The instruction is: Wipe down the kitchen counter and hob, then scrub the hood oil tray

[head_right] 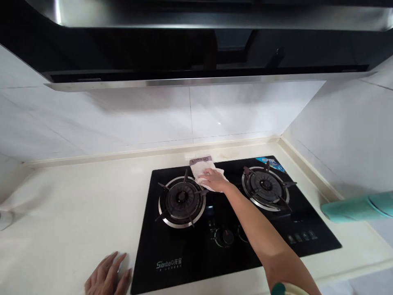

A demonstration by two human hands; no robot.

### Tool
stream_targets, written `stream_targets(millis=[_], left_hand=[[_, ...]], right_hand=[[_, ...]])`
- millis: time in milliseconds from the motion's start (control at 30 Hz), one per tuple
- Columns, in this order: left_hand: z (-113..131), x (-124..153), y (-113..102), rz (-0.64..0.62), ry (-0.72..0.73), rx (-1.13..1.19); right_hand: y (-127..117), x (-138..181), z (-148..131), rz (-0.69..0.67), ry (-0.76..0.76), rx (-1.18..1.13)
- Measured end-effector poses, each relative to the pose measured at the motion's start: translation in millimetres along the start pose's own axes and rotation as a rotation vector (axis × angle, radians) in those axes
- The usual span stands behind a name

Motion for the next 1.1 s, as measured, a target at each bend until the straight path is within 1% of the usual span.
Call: stream_targets(millis=[100,167,233,333,433,533,633,733,833,900,967,1033,1100], left_hand=[[5,-1,-2,0.005,0.007,0.010],[7,-2,-3,-0.007,-0.008,0.025],[9,-3,-4,-0.024,-0.025,0.035],[13,-4,-6,-0.039,-0.034,0.041],[15,-4,-7,-0.047,-0.037,0.048],[17,-4,-8,-0.053,-0.045,0.055],[18,-5,-10,-0.051,-0.048,0.061],[21,-6,-12,-0.054,-0.045,0.060],[21,-6,-10,-0.055,-0.049,0.038],[19,-5,-8,-0.045,-0.050,0.020],[16,-3,-6,-0.023,-0.047,0.013],[15,-2,-5,-0.001,-0.046,0.025],[15,-2,-5,0.006,-0.075,0.058]], right_hand=[[13,52,11,-0.009,0.034,0.072],[21,83,8,0.007,0.056,0.110],[28,105,-7,0.022,0.036,0.105],[38,124,-39,0.014,-0.015,0.039],[44,133,-62,-0.040,-0.044,-0.026],[46,139,-76,-0.127,-0.073,-0.040],[49,144,-92,-0.198,-0.138,-0.036],[60,145,-113,-0.214,-0.182,0.011],[72,142,-129,-0.189,-0.173,0.060],[73,139,-130,-0.159,-0.137,0.099],[70,134,-122,-0.148,-0.127,0.135],[63,130,-106,-0.157,-0.151,0.128],[51,124,-78,-0.148,-0.143,0.071]])
Point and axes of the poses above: each hand's wrist, its own x-axis away from the middle knuckle, its own y-axis out of the palm, z = x × y, the point moved 7 cm from there along -x, towards the middle knuckle, and after that the axes turned 7 degrees about x, right-handed, at the moved point
